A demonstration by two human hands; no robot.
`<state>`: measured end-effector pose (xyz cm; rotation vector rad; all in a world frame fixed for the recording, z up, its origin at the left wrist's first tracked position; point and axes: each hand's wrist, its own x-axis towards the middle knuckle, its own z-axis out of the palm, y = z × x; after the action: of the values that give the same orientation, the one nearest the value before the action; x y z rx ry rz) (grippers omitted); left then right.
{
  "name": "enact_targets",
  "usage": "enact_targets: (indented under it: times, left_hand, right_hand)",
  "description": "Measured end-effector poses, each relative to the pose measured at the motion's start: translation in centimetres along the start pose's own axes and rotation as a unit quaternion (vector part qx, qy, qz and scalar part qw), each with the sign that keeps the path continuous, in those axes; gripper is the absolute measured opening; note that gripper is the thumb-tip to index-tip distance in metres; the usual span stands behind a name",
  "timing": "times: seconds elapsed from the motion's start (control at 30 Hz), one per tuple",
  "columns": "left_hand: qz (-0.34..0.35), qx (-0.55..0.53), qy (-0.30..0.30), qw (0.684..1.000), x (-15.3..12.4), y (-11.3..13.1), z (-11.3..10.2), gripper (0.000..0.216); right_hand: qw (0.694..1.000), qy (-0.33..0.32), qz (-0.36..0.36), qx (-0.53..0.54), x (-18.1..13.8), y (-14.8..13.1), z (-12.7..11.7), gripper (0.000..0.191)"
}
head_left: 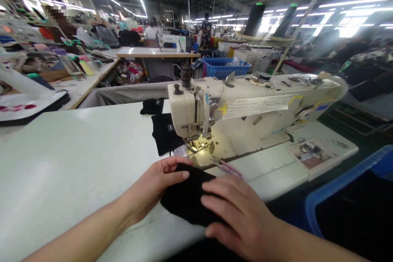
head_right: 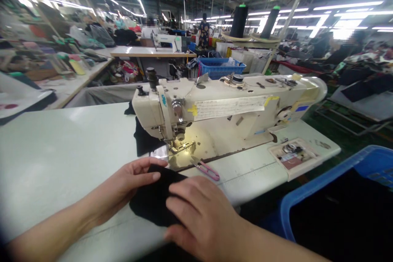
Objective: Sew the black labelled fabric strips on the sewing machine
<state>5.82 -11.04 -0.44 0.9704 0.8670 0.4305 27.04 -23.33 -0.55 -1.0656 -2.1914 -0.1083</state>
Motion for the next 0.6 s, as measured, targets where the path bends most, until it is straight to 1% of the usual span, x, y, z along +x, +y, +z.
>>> enact_targets:
  times: [0.03,0.07,0.1,0.13,0.2,0.23,0.27,0.33,0.4,0.47,0.5,0.53,0.6]
  left_hand:
    - [0.011,0.016,-0.012,1.0,0.1,0.2,-0.3,0.043]
    - [0.02,0.035,-0.024,0.999,0.1,0.6,-0.6,0.042]
    - [0.025,0.054,-0.032,0.998,0.0,1.0,-0.8,0.04]
    - [0.027,0.07,-0.035,0.997,-0.1,1.4,-1.0,0.039]
    - [0.029,0.089,-0.025,0.995,-0.2,2.6,-1.5,0.037]
    - [0.029,0.096,-0.015,0.995,-0.1,3.2,-1.8,0.035]
    - [0.029,0.107,-0.006,0.994,0.1,3.8,-2.1,0.034]
    - [0.036,0.146,0.002,0.989,0.9,4.6,-2.7,0.033]
    - [0.064,0.226,0.015,0.972,2.3,4.7,-3.2,0.03]
    - [0.114,0.334,0.043,0.935,3.9,4.2,-3.3,0.024]
    - [0.147,0.388,0.061,0.908,4.7,3.8,-3.3,0.021]
    - [0.184,0.439,0.079,0.876,5.2,3.3,-3.1,0.017]
    - [0.265,0.528,0.109,0.8,5.8,2.2,-2.5,0.015]
  right_hand:
    - [0.997,0.0,0.068,0.04,0.0,0.3,0.1,0.034]
    - [0.986,-0.007,0.144,0.082,-0.1,0.7,0.3,0.038]
    - [0.967,-0.022,0.217,0.131,-0.2,1.0,0.4,0.039]
    - [0.938,-0.05,0.286,0.188,-0.2,1.3,0.4,0.035]
    - [0.859,-0.123,0.393,0.304,-0.2,1.6,0.5,0.021]
    - [0.816,-0.155,0.431,0.354,-0.2,1.5,0.5,0.021]
    - [0.776,-0.177,0.46,0.394,-0.3,1.3,0.5,0.026]
    - [0.708,-0.195,0.503,0.456,-0.4,0.6,0.7,0.036]
    - [0.642,-0.22,0.531,0.508,-0.7,-0.3,1.2,0.043]
    - [0.587,-0.253,0.554,0.534,-1.1,-1.2,1.9,0.05]
    - [0.571,-0.265,0.563,0.536,-1.2,-1.5,2.4,0.052]
    - [0.564,-0.271,0.57,0.532,-1.4,-1.8,2.8,0.055]
    - [0.566,-0.263,0.579,0.524,-1.7,-2.1,3.7,0.059]
